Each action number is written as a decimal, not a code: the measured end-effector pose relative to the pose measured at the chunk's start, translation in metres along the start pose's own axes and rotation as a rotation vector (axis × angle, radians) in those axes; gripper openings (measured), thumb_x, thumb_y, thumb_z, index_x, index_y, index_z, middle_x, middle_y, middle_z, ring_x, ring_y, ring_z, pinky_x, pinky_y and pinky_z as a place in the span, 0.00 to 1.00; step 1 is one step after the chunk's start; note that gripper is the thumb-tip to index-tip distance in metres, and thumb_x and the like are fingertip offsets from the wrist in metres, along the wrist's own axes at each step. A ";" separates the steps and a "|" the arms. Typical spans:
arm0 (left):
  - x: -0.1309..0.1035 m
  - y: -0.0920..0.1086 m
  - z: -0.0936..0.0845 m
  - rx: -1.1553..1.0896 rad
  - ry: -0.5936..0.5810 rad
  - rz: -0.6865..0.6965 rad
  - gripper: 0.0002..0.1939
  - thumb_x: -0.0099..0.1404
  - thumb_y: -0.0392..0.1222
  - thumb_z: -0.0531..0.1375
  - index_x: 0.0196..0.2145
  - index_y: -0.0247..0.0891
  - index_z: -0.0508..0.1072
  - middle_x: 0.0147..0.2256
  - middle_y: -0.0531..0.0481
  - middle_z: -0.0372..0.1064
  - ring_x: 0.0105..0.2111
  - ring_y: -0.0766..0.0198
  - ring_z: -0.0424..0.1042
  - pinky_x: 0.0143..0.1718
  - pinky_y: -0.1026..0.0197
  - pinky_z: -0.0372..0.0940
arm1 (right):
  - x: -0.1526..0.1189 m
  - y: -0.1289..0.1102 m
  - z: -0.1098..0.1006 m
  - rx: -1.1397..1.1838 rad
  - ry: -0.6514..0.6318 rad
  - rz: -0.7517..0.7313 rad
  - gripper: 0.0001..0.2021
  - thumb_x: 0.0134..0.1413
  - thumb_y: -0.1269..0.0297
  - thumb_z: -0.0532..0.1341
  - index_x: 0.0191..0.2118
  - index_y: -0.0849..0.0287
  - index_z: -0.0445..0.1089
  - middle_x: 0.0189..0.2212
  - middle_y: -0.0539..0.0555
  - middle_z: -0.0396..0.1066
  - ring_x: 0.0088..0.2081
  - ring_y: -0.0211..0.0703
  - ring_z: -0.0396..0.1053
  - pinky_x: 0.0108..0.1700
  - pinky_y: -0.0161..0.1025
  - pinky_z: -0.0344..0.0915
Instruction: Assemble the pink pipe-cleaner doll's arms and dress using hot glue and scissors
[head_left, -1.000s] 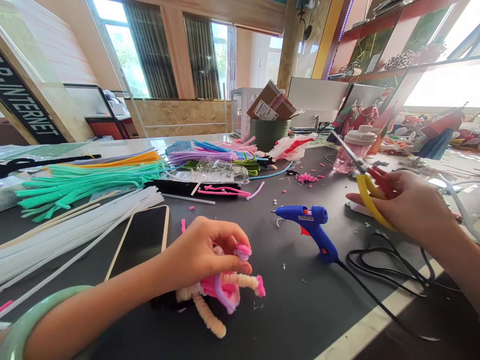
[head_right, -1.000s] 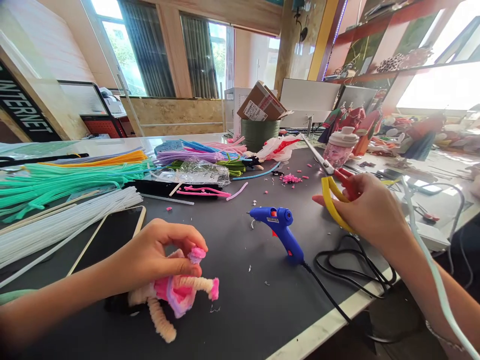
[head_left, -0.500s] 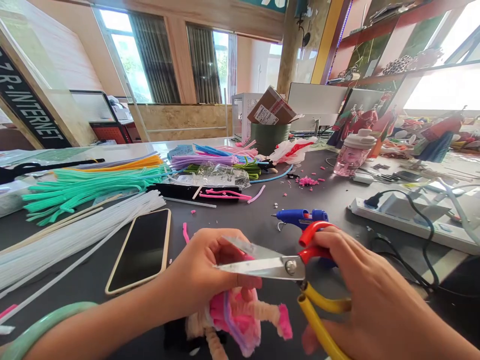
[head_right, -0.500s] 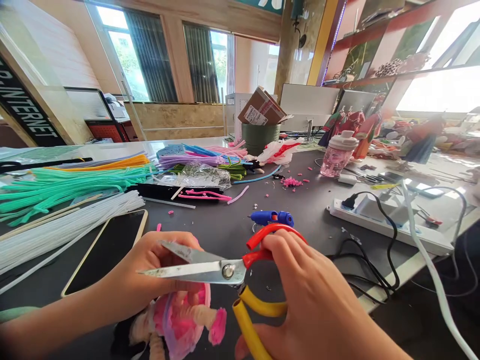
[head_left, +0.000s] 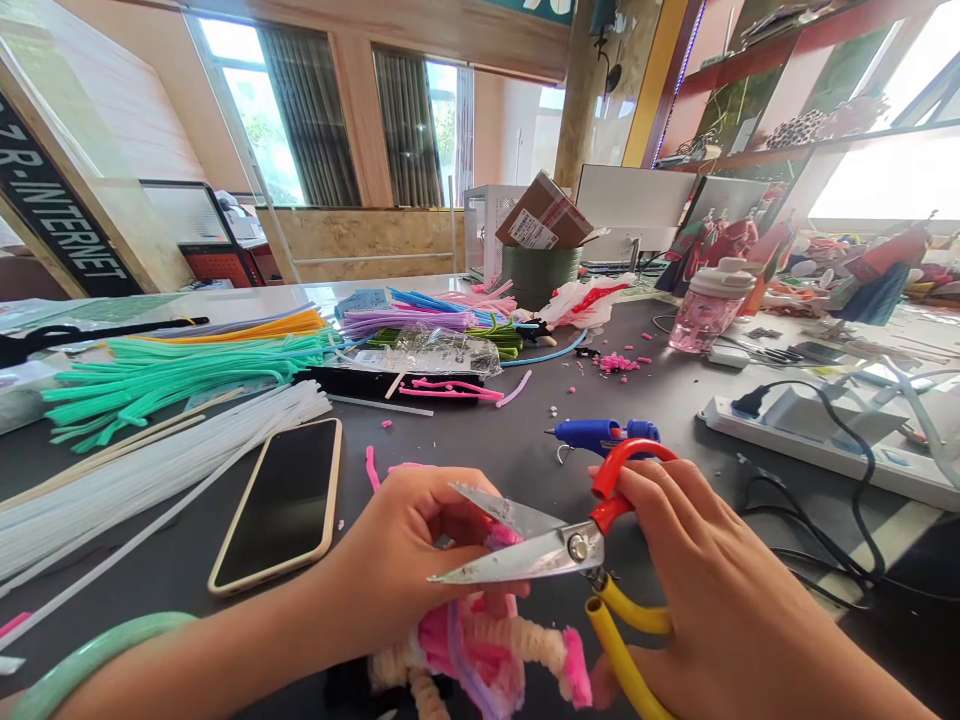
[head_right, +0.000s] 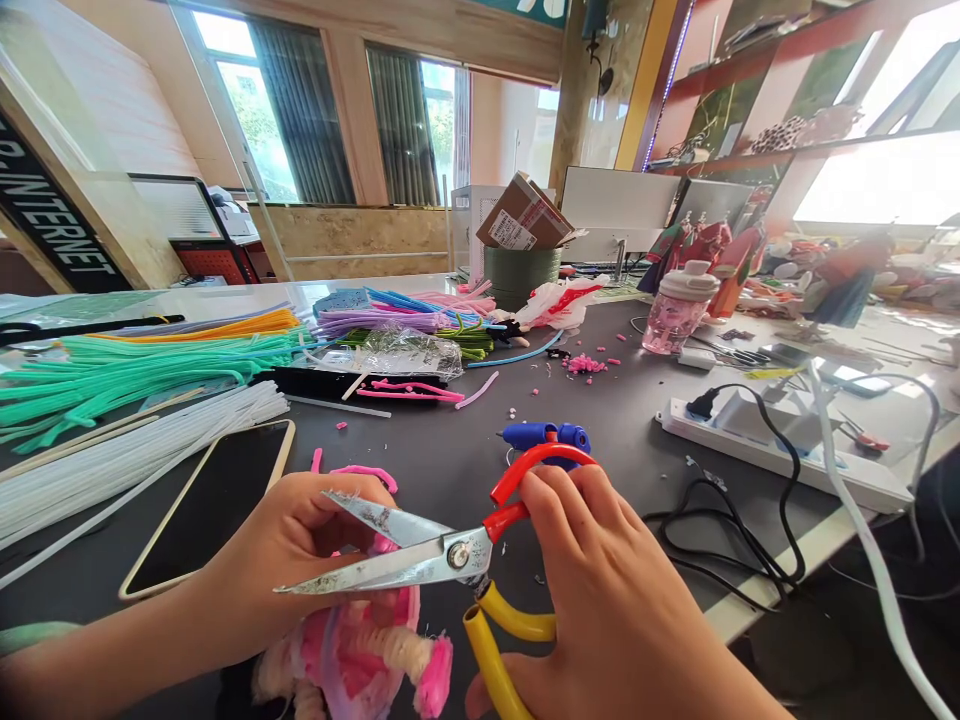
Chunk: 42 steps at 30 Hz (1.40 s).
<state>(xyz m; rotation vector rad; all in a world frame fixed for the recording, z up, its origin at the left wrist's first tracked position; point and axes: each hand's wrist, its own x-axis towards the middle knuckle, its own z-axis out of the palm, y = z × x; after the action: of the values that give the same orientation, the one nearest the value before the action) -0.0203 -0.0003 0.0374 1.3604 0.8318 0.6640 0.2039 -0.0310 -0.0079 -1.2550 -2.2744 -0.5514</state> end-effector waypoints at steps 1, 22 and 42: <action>0.000 0.000 0.000 0.011 0.001 0.005 0.11 0.46 0.36 0.70 0.21 0.35 0.70 0.22 0.54 0.69 0.22 0.67 0.70 0.24 0.68 0.64 | 0.000 0.000 0.000 -0.010 -0.001 -0.010 0.29 0.26 0.65 0.59 0.44 0.60 0.57 0.45 0.64 0.66 0.49 0.64 0.61 0.40 0.50 0.70; 0.003 -0.009 -0.007 0.050 0.052 -0.035 0.08 0.46 0.33 0.69 0.23 0.35 0.73 0.20 0.55 0.72 0.21 0.67 0.72 0.24 0.67 0.65 | 0.003 0.004 0.000 0.024 0.079 -0.058 0.17 0.38 0.57 0.65 0.33 0.56 0.59 0.22 0.48 0.70 0.20 0.42 0.68 0.19 0.37 0.62; 0.013 -0.018 -0.010 -0.083 0.110 0.000 0.10 0.46 0.33 0.69 0.25 0.35 0.72 0.18 0.57 0.72 0.18 0.69 0.72 0.22 0.69 0.67 | 0.000 0.010 -0.003 0.051 0.084 0.162 0.15 0.49 0.50 0.55 0.35 0.55 0.55 0.26 0.54 0.71 0.22 0.43 0.71 0.20 0.35 0.66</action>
<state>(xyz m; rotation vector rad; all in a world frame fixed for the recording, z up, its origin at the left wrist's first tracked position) -0.0227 0.0143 0.0182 1.2579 0.8828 0.7708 0.2136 -0.0274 -0.0048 -1.3505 -2.0829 -0.4747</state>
